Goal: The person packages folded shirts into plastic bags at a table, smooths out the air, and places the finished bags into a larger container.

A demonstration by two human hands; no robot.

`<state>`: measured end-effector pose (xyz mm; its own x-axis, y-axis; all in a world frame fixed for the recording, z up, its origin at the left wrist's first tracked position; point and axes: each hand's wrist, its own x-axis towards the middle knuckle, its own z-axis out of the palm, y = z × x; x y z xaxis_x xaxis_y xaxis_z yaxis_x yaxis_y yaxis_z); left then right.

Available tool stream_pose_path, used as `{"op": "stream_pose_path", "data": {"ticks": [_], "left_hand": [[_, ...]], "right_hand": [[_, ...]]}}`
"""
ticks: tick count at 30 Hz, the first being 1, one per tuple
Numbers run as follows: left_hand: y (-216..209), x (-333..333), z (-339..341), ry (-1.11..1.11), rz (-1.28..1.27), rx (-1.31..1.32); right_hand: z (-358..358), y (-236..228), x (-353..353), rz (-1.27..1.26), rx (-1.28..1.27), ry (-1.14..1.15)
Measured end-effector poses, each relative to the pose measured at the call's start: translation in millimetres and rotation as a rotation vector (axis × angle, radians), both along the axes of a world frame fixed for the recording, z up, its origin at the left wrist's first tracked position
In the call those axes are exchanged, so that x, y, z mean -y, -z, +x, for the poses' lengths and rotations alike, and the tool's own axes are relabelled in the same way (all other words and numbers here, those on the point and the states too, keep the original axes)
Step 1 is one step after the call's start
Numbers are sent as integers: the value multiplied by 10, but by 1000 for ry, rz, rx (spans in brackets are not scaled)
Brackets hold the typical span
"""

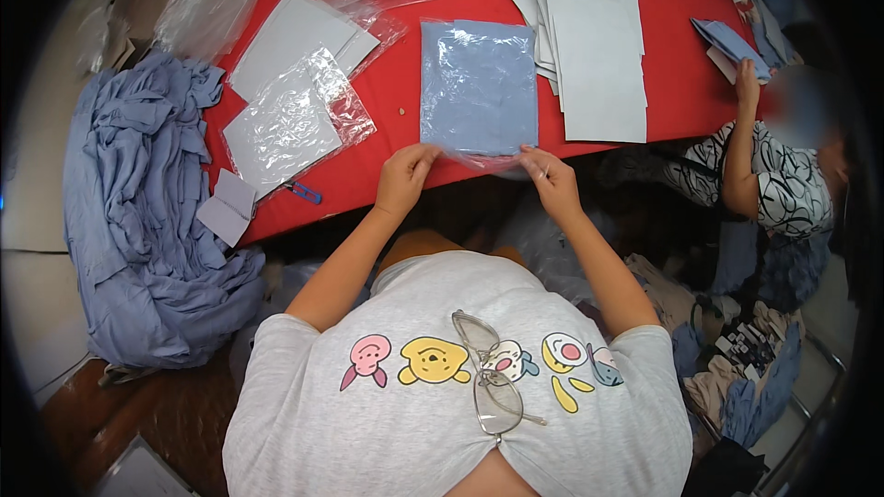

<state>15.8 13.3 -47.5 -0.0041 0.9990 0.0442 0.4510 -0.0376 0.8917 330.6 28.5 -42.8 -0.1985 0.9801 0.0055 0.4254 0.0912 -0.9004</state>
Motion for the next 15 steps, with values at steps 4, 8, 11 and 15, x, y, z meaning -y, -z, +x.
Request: {"op": "stream_pose_path", "data": {"ticks": [4,8,11,15], "left_hand": [[-16,-364,94,-84,-189,94],[-124,-583,136,-76,-256,-88],[-123,-714,166,-24,-257,-464],[-228,-885,236,-5,16,-778]], "right_hand": [[-231,95,-250,-196,-127,352],[-476,-65,-395,-225,187,503],[-523,-110,-477,-220,424,525],[-425,-161,-563,27,615,478]]}}
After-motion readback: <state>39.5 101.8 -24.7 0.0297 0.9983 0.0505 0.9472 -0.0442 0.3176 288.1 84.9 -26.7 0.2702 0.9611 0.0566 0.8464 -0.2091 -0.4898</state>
